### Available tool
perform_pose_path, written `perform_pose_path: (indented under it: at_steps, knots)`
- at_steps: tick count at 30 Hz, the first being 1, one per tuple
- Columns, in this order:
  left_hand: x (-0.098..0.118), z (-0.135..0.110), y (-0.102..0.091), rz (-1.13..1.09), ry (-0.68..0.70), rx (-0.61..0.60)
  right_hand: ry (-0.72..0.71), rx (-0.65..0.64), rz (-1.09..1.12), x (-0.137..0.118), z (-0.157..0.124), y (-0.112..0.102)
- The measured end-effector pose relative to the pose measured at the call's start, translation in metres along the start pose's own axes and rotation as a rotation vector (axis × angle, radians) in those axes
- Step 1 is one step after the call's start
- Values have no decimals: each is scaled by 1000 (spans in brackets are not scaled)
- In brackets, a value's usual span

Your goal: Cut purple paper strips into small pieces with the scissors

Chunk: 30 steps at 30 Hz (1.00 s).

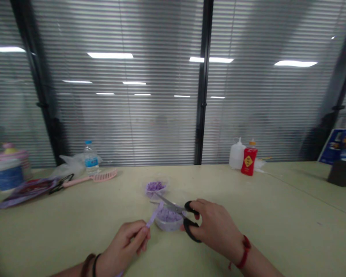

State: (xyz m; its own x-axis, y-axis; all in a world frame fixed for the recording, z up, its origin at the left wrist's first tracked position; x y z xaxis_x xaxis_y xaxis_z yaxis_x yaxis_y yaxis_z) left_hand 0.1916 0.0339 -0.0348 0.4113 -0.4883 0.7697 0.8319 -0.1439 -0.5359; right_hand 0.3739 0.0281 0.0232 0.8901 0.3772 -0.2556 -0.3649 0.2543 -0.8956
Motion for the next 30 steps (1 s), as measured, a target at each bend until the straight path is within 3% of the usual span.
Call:
perform_pose_path:
  at_steps: [10, 20, 24, 30]
  knots:
    - [-4, 0, 3, 28, -16, -11, -12, 8, -16, 1, 1, -2]
    - [21, -9, -5, 61, 170, -16, -13, -27, 13, -4, -1, 3]
    - [30, -11, -4, -70, 170, -15, 57, -236, 181, -5, -9, 26]
    - [23, -4, -4, -273, -29, 3, 122, -574, 689, -18, -25, 61]
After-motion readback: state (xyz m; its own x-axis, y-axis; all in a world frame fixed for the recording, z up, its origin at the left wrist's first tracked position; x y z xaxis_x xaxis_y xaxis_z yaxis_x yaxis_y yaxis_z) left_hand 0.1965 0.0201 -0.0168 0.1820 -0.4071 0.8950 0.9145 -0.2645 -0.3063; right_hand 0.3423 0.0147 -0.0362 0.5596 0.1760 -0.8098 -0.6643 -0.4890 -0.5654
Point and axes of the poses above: each hand's wrist, its own z-axis towards the middle knuckle, its own y-axis out of the palm, x = y × z, the point moved 9 cm from there along z, towards the middle knuckle, and after that the axes turned 2 degrees about x, right-handed, at the moved point
